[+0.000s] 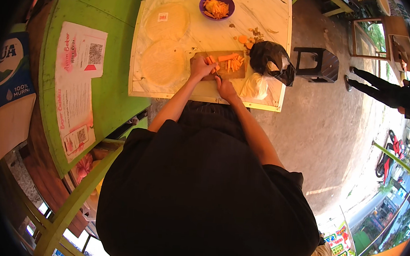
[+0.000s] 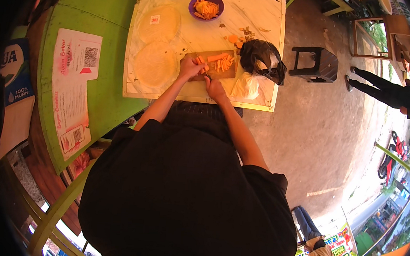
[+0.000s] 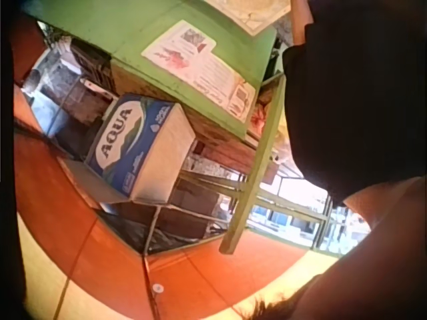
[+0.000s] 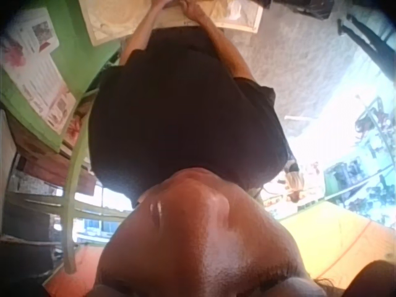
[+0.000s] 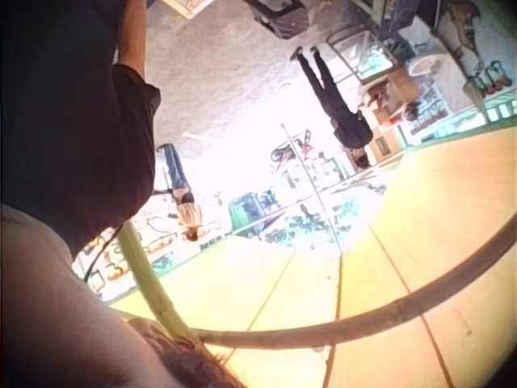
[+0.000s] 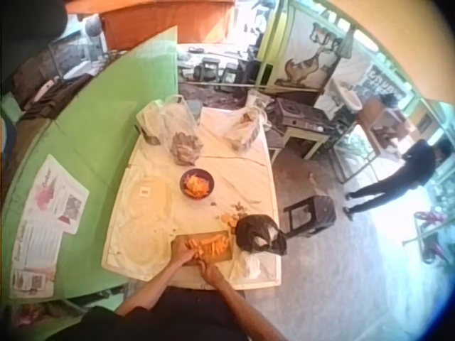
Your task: The person slices a carrot into thin strips on a wooden cutting board using a knife. The strips are collected in a purple bowl. The person continues slicing multiple carrot pieces throughout the clip.
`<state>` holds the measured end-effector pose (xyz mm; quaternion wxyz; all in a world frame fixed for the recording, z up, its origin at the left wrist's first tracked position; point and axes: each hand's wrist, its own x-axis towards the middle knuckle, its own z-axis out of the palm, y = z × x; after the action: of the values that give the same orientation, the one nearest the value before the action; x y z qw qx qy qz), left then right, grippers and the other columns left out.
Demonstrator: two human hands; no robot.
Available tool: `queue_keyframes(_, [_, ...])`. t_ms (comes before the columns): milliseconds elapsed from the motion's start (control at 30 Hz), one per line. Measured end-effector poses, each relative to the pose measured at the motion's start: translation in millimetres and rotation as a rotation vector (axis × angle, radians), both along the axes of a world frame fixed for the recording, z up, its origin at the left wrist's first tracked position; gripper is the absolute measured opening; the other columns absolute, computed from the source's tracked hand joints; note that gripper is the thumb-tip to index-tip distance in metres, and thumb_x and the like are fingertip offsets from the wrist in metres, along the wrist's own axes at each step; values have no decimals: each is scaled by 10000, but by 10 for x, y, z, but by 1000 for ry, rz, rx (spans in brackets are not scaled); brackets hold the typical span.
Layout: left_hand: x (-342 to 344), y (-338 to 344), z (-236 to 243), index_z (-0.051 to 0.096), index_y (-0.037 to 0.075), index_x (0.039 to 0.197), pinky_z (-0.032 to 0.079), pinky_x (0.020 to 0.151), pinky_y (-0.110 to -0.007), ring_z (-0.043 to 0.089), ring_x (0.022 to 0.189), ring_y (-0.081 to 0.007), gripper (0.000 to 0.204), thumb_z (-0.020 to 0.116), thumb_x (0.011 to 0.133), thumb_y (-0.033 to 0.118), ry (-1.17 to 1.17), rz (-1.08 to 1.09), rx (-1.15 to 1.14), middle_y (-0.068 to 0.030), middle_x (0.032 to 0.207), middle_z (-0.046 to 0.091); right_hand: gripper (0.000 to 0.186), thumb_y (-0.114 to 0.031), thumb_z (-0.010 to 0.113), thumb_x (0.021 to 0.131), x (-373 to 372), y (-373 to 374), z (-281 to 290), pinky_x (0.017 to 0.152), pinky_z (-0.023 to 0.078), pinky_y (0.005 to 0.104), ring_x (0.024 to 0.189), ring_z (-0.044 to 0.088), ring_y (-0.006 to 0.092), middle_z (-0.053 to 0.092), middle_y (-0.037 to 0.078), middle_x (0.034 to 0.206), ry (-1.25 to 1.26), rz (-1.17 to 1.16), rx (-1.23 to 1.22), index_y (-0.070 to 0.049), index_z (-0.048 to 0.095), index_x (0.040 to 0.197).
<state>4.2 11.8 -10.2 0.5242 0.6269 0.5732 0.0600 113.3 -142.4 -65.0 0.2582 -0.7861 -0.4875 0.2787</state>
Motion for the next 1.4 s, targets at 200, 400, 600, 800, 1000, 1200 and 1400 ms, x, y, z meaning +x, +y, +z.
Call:
queue_keyframes(200, [-88,-147,-156,617,29,815,527,636,-348,664,655,-212,515,725,924,520,-44,102,109,-81,672,640,543,-456,540,1053,-150,-8,416,607,531,560,668,663,485,648,302,707,-255,9,-77,30,628,826])
queue_keyframes(400, [-65,-166,37,505,44,725,423,573,-390,567,617,-218,610,556,1025,573,-125,123,-25,-106,678,578,352,-330,575,1047,-191,-1,693,623,510,563,722,646,508,652,315,782,-89,32,16,13,600,972])
queue_keyframes(600, [-77,-129,-71,537,10,755,432,602,-394,580,653,-236,650,471,1060,581,-262,148,230,-127,703,573,309,-268,578,1044,-236,189,889,661,469,584,797,604,553,637,338,848,199,22,161,40,557,1053])
queue_keyframes(800, [-67,-63,33,562,-20,818,456,616,-414,584,634,-261,645,426,1086,551,-357,152,245,-116,661,537,305,-270,550,1061,-250,328,856,658,451,588,804,607,545,633,341,845,126,40,131,33,571,1084])
queue_keyframes(1000, [-204,-18,129,547,37,814,455,585,-361,569,612,-174,594,439,1084,555,-414,61,81,-52,654,513,308,-285,548,1065,-161,327,999,630,452,598,762,616,542,644,324,798,80,87,74,19,597,1039])
queue_keyframes(1200, [-205,-84,164,571,57,844,497,582,-299,568,588,-115,571,494,1058,580,-505,219,-124,-7,671,523,321,-301,547,1064,-227,309,982,636,473,596,752,628,535,659,315,800,78,44,92,10,619,1031])
queue_keyframes(1400, [-76,-139,332,593,59,843,446,539,-288,533,541,-104,550,530,1051,565,-485,247,-43,8,629,508,357,-353,538,1063,-187,337,1015,651,498,588,771,650,507,676,293,812,46,41,62,-7,619,1033])
